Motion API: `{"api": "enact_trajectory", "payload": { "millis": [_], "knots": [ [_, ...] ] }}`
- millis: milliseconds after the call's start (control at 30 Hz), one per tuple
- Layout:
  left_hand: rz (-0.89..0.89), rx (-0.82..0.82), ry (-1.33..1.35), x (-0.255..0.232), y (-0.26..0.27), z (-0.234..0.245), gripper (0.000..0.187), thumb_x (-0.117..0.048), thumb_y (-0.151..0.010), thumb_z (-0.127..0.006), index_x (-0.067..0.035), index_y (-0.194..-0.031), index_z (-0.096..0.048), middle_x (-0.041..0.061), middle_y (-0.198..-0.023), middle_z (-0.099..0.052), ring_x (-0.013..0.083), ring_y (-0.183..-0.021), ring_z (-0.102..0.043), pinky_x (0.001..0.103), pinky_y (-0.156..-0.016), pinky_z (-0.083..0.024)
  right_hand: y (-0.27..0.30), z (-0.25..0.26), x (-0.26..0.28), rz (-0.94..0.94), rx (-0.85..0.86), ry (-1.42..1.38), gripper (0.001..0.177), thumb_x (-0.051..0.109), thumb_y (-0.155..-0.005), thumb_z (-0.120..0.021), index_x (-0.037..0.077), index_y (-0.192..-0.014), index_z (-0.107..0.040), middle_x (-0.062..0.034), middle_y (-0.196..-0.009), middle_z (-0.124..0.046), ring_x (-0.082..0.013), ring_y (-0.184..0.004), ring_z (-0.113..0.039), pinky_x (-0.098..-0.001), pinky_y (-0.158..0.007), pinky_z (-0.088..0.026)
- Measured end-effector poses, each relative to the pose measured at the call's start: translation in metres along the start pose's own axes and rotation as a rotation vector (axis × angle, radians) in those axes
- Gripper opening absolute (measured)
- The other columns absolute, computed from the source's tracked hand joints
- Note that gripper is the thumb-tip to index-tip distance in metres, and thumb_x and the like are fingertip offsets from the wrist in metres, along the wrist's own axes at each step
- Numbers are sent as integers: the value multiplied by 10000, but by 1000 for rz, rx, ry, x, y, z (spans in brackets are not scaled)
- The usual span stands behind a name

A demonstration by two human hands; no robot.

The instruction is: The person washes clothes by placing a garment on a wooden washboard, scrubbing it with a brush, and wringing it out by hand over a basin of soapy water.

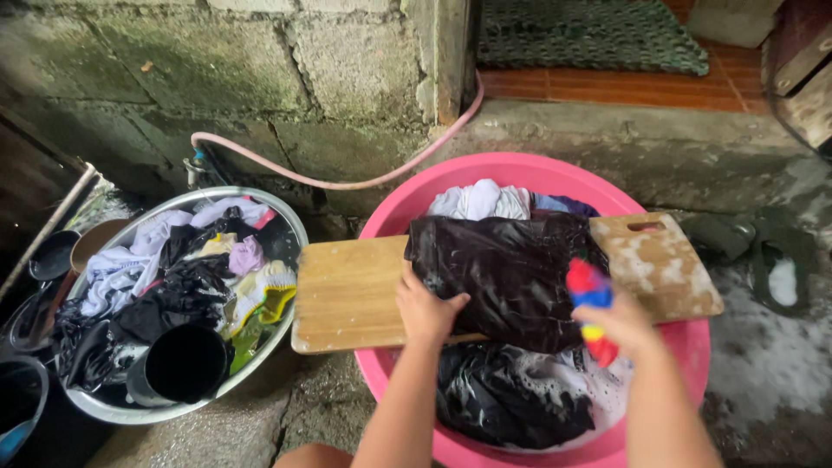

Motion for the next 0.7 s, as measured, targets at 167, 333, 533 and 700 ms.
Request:
{"api": "enact_trajectory", "payload": {
  "millis": [167, 333, 533, 700],
  "knots": [
    [3, 145, -14, 3, -23, -40, 1093, -168, -713, -750, 5, -1587, -116, 303, -1296, -585, 445, -1140, -612, 462, -981, -508, 7, -63, 31, 56, -36, 14, 589, 123, -634, -814, 86, -1189, -622, -56, -950, -719, -195, -835, -689, -364, -760, -559],
    [-210, 344, -161, 14, -9, -84, 367, -78, -731, -651, -13, -1080, -745, 272, -1089, -711, 430, -1061, -671, 478, -922, -549, 20, -107, 53, -82, 136, -74, 433, 125, -666, -772, 31, -1082, -698, -77, -874, -702, -193, -744, -665, -365, -687, -553],
    [-414, 869, -244, 47, 31, -69, 292, -139, -710, -695, -5, -963, -755, 251, -989, -740, 396, -962, -711, 460, -857, -558, 77, -89, 43, -197, 728, -26, 391, 88, -624, -787, 56, -1007, -716, -24, -812, -675, -151, -702, -640, -313, -661, -539],
    [-263, 426, 248, 18, -4, -5, 170, -164, -750, -698, -57, -882, -692, 178, -824, -731, 299, -774, -696, 430, -756, -566, 52, -47, 67, -97, 278, -183, 394, 121, -679, -821, 39, -1047, -705, -40, -827, -697, -169, -711, -665, -348, -652, -551]
  ]
}}
Point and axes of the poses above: each hand's wrist, its own y-axis away from the middle knuckle, its own z-axis out of the back of the hand, x = y × z, the point moved 4 cm from there along -y, towards the middle knuckle
